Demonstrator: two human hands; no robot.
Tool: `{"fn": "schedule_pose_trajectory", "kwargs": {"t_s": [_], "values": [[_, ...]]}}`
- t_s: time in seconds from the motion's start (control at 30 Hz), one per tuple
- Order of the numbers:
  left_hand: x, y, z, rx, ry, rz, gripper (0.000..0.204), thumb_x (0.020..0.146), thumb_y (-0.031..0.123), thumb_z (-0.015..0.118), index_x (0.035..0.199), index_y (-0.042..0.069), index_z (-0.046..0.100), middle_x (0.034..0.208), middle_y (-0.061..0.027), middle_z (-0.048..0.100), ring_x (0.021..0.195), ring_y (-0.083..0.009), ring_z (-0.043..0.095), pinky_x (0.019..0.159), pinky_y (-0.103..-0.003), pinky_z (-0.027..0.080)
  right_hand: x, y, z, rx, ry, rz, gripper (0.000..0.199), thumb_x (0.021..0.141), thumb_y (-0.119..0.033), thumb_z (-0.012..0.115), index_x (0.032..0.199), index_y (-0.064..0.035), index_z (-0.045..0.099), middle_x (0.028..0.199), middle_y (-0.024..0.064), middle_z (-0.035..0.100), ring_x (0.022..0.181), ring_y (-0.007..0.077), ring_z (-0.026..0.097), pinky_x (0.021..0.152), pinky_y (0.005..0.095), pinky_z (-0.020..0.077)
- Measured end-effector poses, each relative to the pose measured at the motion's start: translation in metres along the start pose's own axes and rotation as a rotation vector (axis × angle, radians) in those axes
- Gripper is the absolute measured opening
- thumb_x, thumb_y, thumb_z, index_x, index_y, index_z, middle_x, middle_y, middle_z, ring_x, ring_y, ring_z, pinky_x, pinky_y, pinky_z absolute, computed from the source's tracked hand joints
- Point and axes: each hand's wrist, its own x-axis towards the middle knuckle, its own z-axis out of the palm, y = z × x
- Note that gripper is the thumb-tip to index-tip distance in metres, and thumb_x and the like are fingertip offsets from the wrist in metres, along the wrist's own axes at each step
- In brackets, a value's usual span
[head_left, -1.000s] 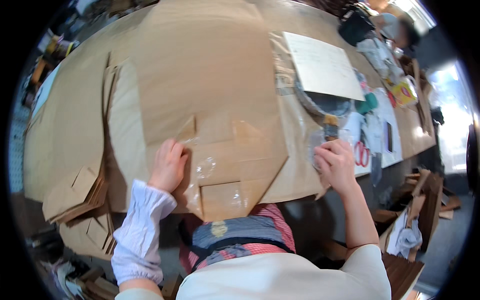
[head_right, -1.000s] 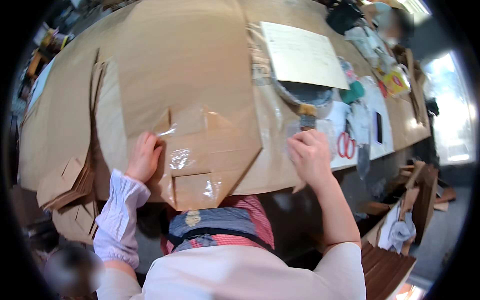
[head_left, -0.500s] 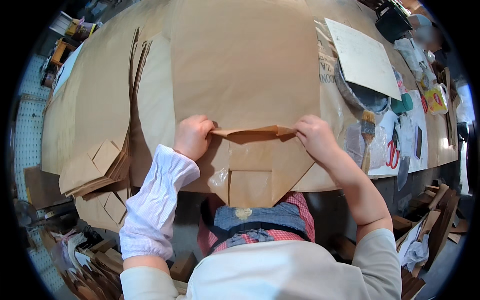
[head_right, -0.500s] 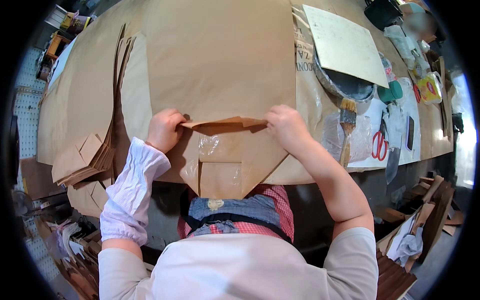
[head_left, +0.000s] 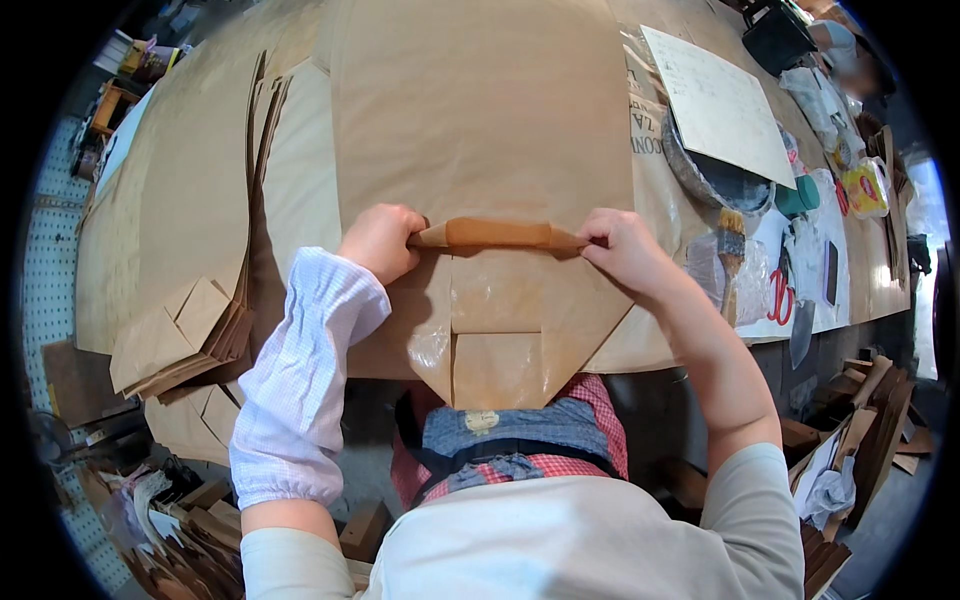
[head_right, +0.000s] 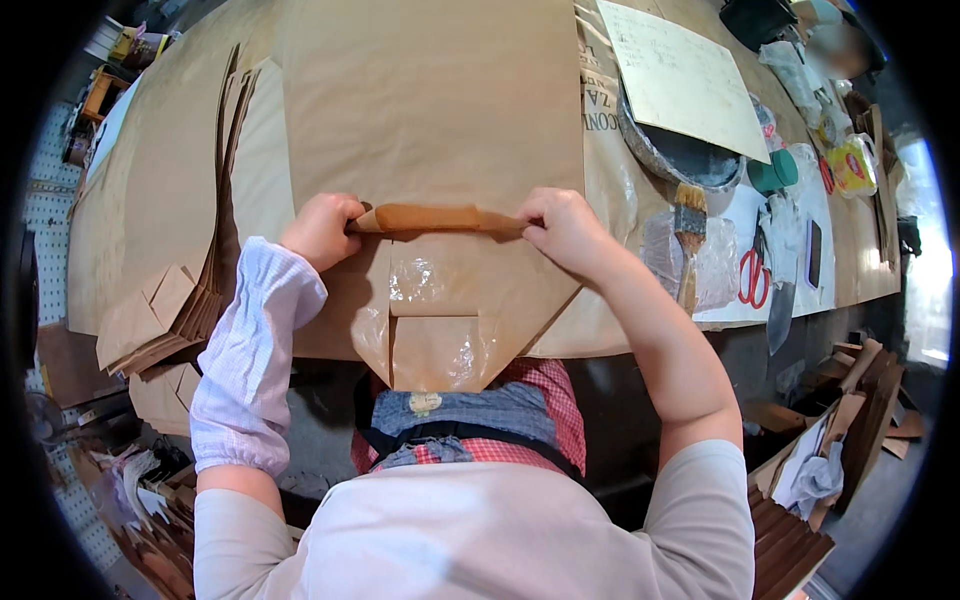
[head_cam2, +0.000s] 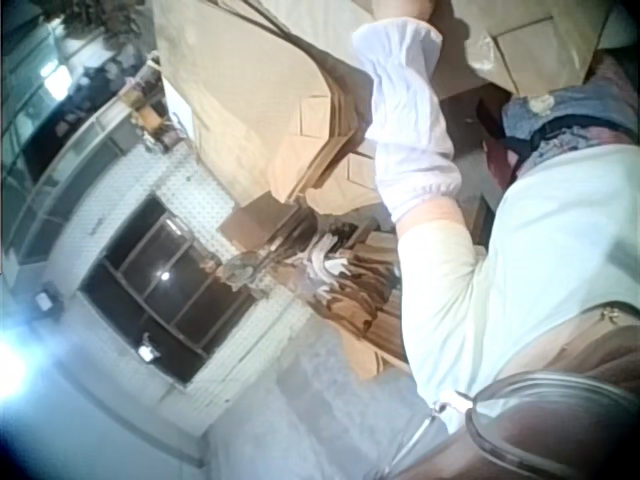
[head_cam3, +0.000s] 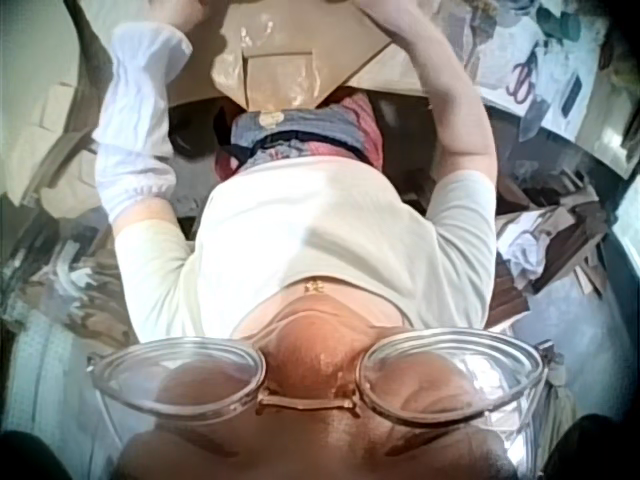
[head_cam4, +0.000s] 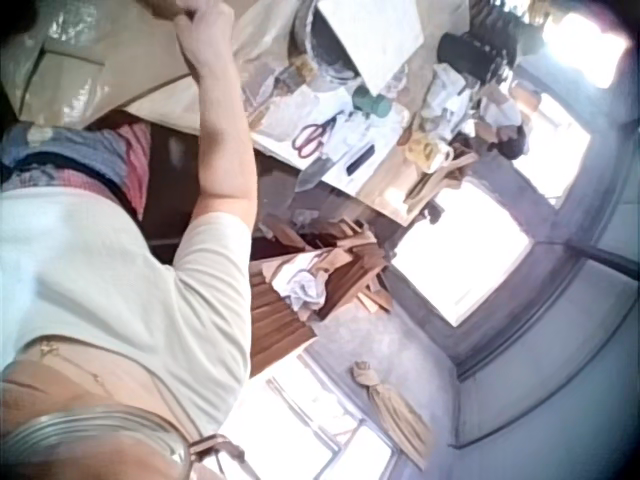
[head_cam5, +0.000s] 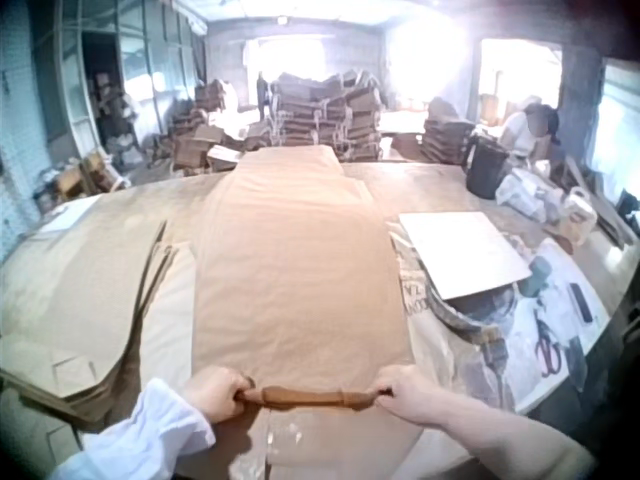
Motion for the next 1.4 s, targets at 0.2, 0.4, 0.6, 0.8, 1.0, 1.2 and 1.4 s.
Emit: {"fn": "schedule_pose_trajectory", "kwargs": {"t_s": [0.2, 0.4, 0.6, 0.8, 1.0, 1.2, 1.4], "values": [[-0.044, 0.0, 0.04, 0.461, 0.413, 0.286, 0.023, 0.07, 0.008, 0.067, 0.092, 0.002, 0.067, 0.094, -0.0107, 0.068, 0.085, -0.0273, 0.065, 0.071, -0.037, 0.053, -0.038, -0.023, 0.021, -0.658, 0.135, -0.377, 0.019, 0.07, -0.009, 0.06, 0.088, -0.0046, 0.062, 0.079, 0.0034, 0.056, 0.074, 0.02, 0.06, 0.063, 0.0288, 0.0516], [-0.096, 0.034, 0.041, 0.415, 0.143, 0.221, 0.046, 0.085, 0.014, 0.055, 0.13, 0.007, 0.053, 0.146, -0.0173, 0.041, 0.136, -0.0327, 0.037, 0.112, -0.048, 0.029, -0.073, -0.062, 0.017, -0.579, -0.132, -0.384, 0.052, 0.072, -0.005, 0.06, 0.124, 0.0001, 0.055, 0.123, 0.0155, 0.058, 0.109, 0.0282, 0.06, 0.088, 0.0355, 0.0513], [-0.089, 0.028, 0.039, 0.016, 0.007, 0.252, 0.046, 0.078, 0.004, 0.053, 0.124, 0.009, 0.057, 0.143, -0.0122, 0.047, 0.137, -0.0341, 0.037, 0.115, -0.053, 0.022, -0.082, -0.052, 0.015, -0.253, -0.049, -0.219, 0.055, 0.071, 0.003, 0.057, 0.126, -0.0005, 0.055, 0.128, 0.0178, 0.055, 0.115, 0.0338, 0.056, 0.095, 0.0404, 0.0474], [-0.09, 0.011, 0.043, -0.261, -0.179, 0.315, 0.044, 0.064, 0.008, 0.056, 0.107, 0.011, 0.065, 0.155, -0.0154, 0.03, 0.143, -0.0475, 0.015, 0.113, -0.065, 0.006, -0.122, -0.065, 0.056, -0.39, 0.144, -0.096, 0.041, 0.066, -0.002, 0.064, 0.107, 0.0005, 0.062, 0.108, 0.0145, 0.061, 0.102, 0.0332, 0.059, 0.086, 0.0419, 0.0489], [-0.101, 0.025, 0.03, -0.206, -0.209, 0.294, 0.044, 0.062, 0.013, 0.061, 0.106, 0.01, 0.065, 0.156, -0.0198, 0.025, 0.143, -0.0495, 0.013, 0.113, -0.065, 0.011, -0.123, -0.067, 0.049, -0.193, 0.052, -0.179, 0.048, 0.061, -0.015, 0.079, 0.104, -0.0009, 0.062, 0.106, 0.0134, 0.059, 0.1, 0.0323, 0.059, 0.085, 0.0414, 0.049], [-0.102, 0.029, 0.029, -0.139, -0.039, 0.301, 0.041, 0.062, 0.011, 0.076, 0.1, 0.004, 0.064, 0.147, -0.0221, 0.038, 0.138, -0.0476, 0.028, 0.112, -0.056, 0.024, -0.117, -0.045, 0.055, -0.084, 0.225, -0.141, 0.027, 0.068, -0.006, 0.077, 0.092, -0.0033, 0.067, 0.087, 0.0104, 0.064, 0.081, 0.0291, 0.063, 0.072, 0.0376, 0.0512], [-0.078, 0.017, 0.044, -0.478, 0.255, 0.05, 0.014, 0.078, 0.005, 0.069, 0.077, -0.001, 0.057, 0.099, -0.0137, 0.059, 0.096, -0.0318, 0.055, 0.083, -0.037, 0.045, -0.076, -0.041, 0.035, 0.132, 0.22, 0.038, 0.011, 0.074, -0.006, 0.075, 0.076, -0.0022, 0.065, 0.076, 0.01, 0.061, 0.074, 0.0273, 0.056, 0.066, 0.0365, 0.0463]]}}
